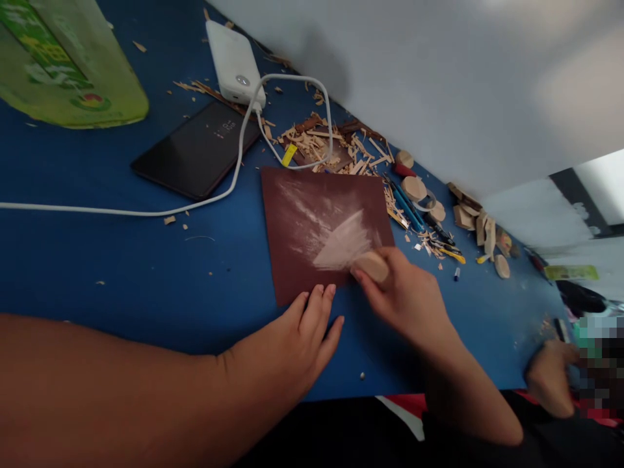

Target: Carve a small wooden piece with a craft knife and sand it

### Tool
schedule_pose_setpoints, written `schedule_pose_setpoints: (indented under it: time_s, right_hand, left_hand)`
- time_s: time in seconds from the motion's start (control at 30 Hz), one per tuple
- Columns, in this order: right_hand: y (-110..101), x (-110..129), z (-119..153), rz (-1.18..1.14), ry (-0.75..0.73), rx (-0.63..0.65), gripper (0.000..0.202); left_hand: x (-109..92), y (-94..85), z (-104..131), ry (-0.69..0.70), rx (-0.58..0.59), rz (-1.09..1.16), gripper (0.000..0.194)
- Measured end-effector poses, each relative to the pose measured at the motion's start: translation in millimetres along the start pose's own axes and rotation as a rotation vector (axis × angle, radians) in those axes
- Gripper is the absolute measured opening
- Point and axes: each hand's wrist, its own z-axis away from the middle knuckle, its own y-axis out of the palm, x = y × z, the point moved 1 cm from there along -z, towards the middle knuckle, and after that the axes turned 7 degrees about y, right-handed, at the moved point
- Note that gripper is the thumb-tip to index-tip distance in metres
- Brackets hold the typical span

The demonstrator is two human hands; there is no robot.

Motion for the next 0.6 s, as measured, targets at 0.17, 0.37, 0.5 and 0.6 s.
schedule_pose_setpoints:
  time_s: [0.17,0.37,0.5,0.6]
  right_hand:
    - [2.5,0.9,-3.6,0.053,0.042,-0.076,0.034]
    - [7.4,3.8,-4.4,0.013,0.006,-0.118,0.037]
    - [9.6,5.7,-5.2,-0.021,-0.12,-0.042,0.036]
    - [9.0,4.0,-6.5,-0.019,-0.014,-0.083,0.04]
  left_hand:
    - [-1.1,1.2,-0.1,-0.012,0.001,0.011,0.056]
    - [-1.5,0.9,0.6,-0.011,0.008,-0.001,0.057]
    - [-1.6,0.6,-0.9,-0.019,0.015,0.004,0.056]
    - [-1.7,1.0,-1.1,-0.018,0.011,0.008,0.057]
